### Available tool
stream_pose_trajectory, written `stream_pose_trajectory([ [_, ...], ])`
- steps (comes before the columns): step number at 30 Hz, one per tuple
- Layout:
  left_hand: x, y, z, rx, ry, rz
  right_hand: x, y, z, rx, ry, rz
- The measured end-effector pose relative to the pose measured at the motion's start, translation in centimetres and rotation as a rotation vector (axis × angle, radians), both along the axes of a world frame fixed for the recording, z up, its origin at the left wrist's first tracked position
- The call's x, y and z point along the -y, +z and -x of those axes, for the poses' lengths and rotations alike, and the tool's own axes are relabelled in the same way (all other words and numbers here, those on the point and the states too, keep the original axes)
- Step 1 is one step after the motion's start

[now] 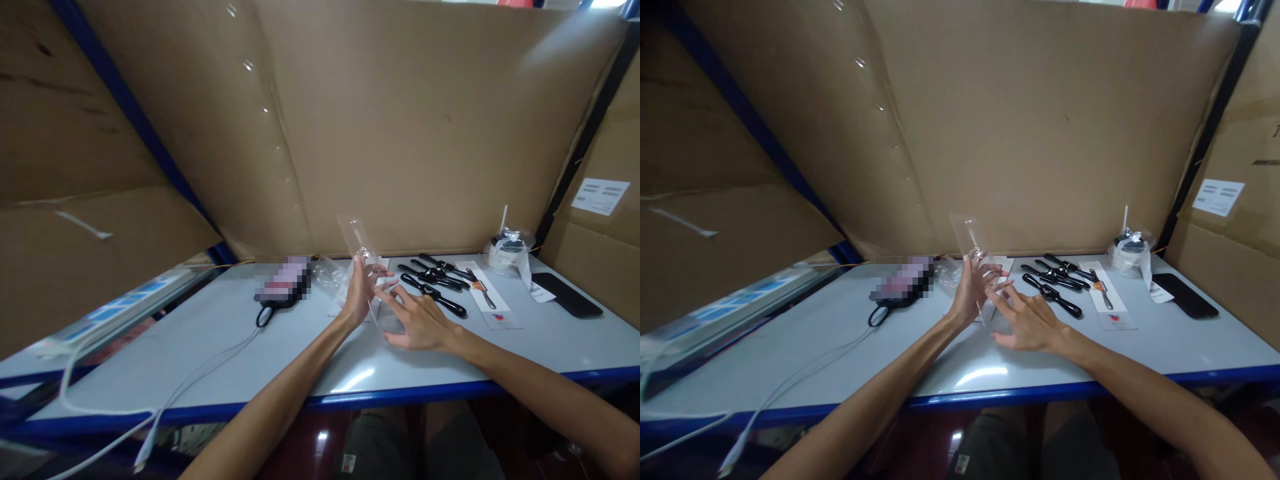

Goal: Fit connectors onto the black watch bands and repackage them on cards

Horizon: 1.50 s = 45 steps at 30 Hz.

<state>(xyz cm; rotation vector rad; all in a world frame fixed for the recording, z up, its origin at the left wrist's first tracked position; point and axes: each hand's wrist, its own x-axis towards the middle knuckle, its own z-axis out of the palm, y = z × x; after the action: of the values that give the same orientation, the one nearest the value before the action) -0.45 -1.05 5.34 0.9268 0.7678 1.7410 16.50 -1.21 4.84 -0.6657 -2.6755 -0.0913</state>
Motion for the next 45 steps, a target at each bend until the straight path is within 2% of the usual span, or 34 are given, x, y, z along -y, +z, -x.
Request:
stream_pose_trajectory([
  [3,-0.2,-0.6,0.1,-0.045,-0.006,-0.021,0.4,-0.4,0.6,0.032,-0.1,-0.091],
  [5,-0.3,-0.9,0.0,-0.153,-0.029,-0.033,0.2,-0.6,0.8,-0.002,-0.151,-0.125],
  [7,-0.2,-1.0,0.1,-0.296,-0.05,-0.067,-0.5,-0.6,0.6,-0.113,-0.169,-0.127],
  [9,0.0,-0.8,0.3,-0.415,-0.041,-0.118,-1.8,-0.3,0.0,-0.311,-0.162,-0.103],
  [10,0.1,-0.5,0.6,-0.467,0.008,-0.142,-2.5,-0.1,-0.3,-0.422,-0.154,-0.081],
  [12,0.3,-0.1,1.3,-0.621,0.224,-0.175,-4.0,0.2,-1.1,-0.635,-0.144,-0.015],
  [14,0.2,0.1,2.2,-0.914,0.479,-0.174,-5.5,0.4,-1.6,-0.805,-0.17,0.108],
  [16,0.0,-0.2,3.0,-1.29,0.602,-0.12,-6.7,0.4,-1.9,-0.929,-0.217,0.298],
  [19,-0.5,-1.2,3.5,-1.668,0.501,0.051,-7.9,0.2,-2.0,-1.058,-0.256,0.558],
  [22,-0.8,-1.8,3.5,-1.773,0.35,0.085,-8.6,-0.1,-1.9,-1.126,-0.235,0.688],
  [27,-0.9,-1.2,3.9,-1.719,0.301,0.027,-8.8,-0.2,-1.7,-1.148,-0.177,0.841],
  [31,-0.6,-0.2,5.1,-1.752,0.321,0.133,-8.6,-0.2,-1.8,-1.197,-0.212,0.965],
  [34,-0.3,0.5,5.8,-1.784,0.436,0.182,-8.5,0.0,-1.8,-1.275,-0.25,1.022],
  [37,0.1,1.1,5.8,-1.688,0.646,0.013,-8.1,0.5,-1.7,-1.346,-0.222,1.084],
  [39,0.4,1.3,5.0,-1.52,0.722,-0.109,-7.4,0.9,-1.5,-1.356,-0.151,1.153],
  [41,0.6,1.3,3.6,-1.295,0.656,-0.131,-6.5,1.2,-1.2,-1.339,-0.074,1.231],
  [45,0.5,0.3,0.5,-0.745,0.283,-0.088,-4.0,1.2,-0.1,-1.252,0.026,1.369],
])
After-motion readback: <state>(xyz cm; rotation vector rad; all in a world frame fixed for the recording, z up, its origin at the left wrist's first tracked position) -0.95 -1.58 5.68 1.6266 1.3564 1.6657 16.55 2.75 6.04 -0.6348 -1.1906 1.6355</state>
